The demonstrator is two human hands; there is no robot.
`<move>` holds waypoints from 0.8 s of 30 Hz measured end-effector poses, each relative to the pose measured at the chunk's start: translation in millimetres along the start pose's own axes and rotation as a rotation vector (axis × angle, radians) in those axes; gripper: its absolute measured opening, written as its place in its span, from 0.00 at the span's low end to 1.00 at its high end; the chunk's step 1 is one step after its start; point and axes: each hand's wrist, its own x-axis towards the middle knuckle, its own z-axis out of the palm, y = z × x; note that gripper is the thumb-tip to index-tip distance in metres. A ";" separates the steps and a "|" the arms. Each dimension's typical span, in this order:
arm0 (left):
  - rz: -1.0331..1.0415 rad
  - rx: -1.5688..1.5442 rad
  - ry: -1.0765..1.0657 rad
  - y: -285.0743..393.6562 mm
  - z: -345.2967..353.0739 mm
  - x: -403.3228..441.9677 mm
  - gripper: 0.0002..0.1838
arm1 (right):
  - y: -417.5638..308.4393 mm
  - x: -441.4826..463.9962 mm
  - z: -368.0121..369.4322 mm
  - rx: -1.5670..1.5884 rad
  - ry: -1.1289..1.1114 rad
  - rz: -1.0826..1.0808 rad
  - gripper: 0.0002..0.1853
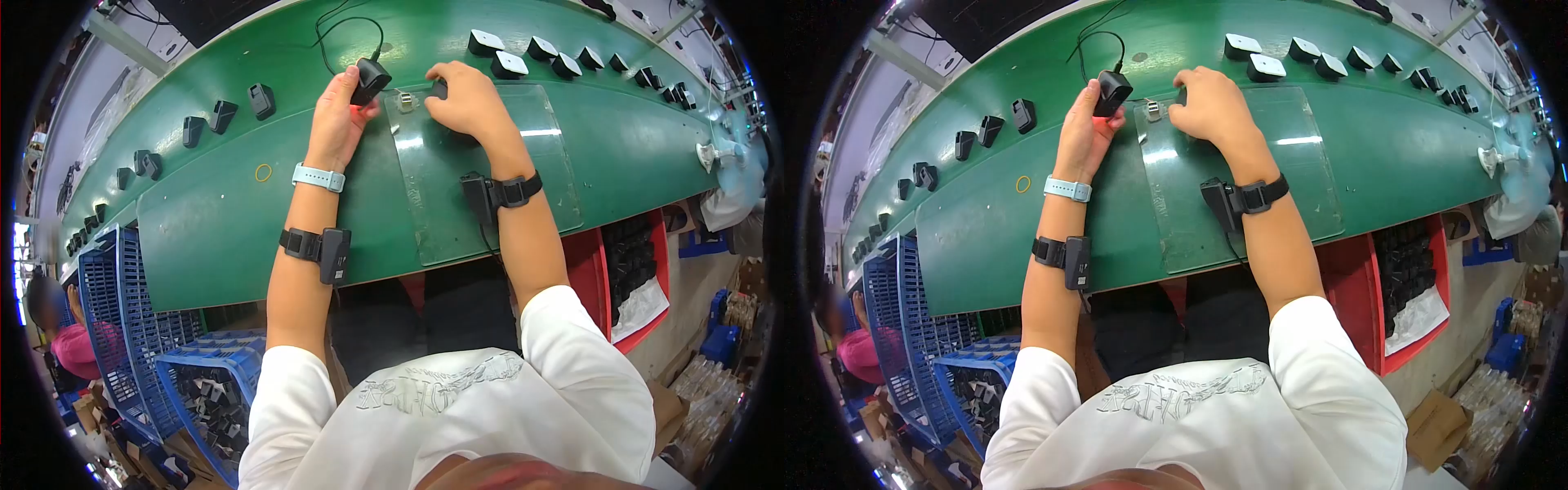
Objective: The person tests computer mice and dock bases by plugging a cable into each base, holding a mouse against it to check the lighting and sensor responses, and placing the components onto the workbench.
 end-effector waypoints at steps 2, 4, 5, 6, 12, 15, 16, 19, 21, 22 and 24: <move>0.021 0.018 0.005 -3.5 1.7 -0.4 0.15 | -8.3 1.2 -6.6 -0.139 -0.192 0.080 0.25; 0.057 0.031 0.012 -5.7 5.4 0.8 0.15 | -10.7 1.8 -0.4 -0.070 -0.015 -0.096 0.25; 0.033 0.026 -0.015 -7.1 7.2 -1.6 0.15 | -13.1 1.6 3.2 0.012 0.163 -0.265 0.26; 0.009 0.024 -0.040 -6.4 10.8 -4.9 0.15 | -19.5 3.4 2.4 0.275 0.071 -0.181 0.28; 0.028 0.047 0.009 -6.1 19.9 -7.1 0.15 | -36.0 -1.6 4.3 0.695 -0.103 -0.057 0.26; 0.017 0.082 0.001 -4.4 13.0 -7.0 0.15 | -35.2 -0.3 10.3 0.670 -0.097 -0.035 0.21; 0.042 0.110 0.005 -4.3 15.5 -7.8 0.14 | -34.8 -0.8 11.5 0.701 -0.104 -0.026 0.20; 0.091 0.079 0.015 -10.1 18.0 -6.0 0.13 | -30.5 2.1 16.6 0.773 -0.108 0.000 0.20; 0.095 0.102 0.004 -11.4 14.1 -4.1 0.13 | -27.6 3.7 18.4 0.730 -0.110 0.000 0.20; 0.083 0.096 0.010 -9.1 15.4 -4.4 0.13 | -29.2 3.5 17.0 0.728 -0.122 0.013 0.20; 0.067 0.139 -0.023 -3.5 13.1 -5.5 0.14 | -29.5 3.6 16.0 0.703 -0.136 0.014 0.20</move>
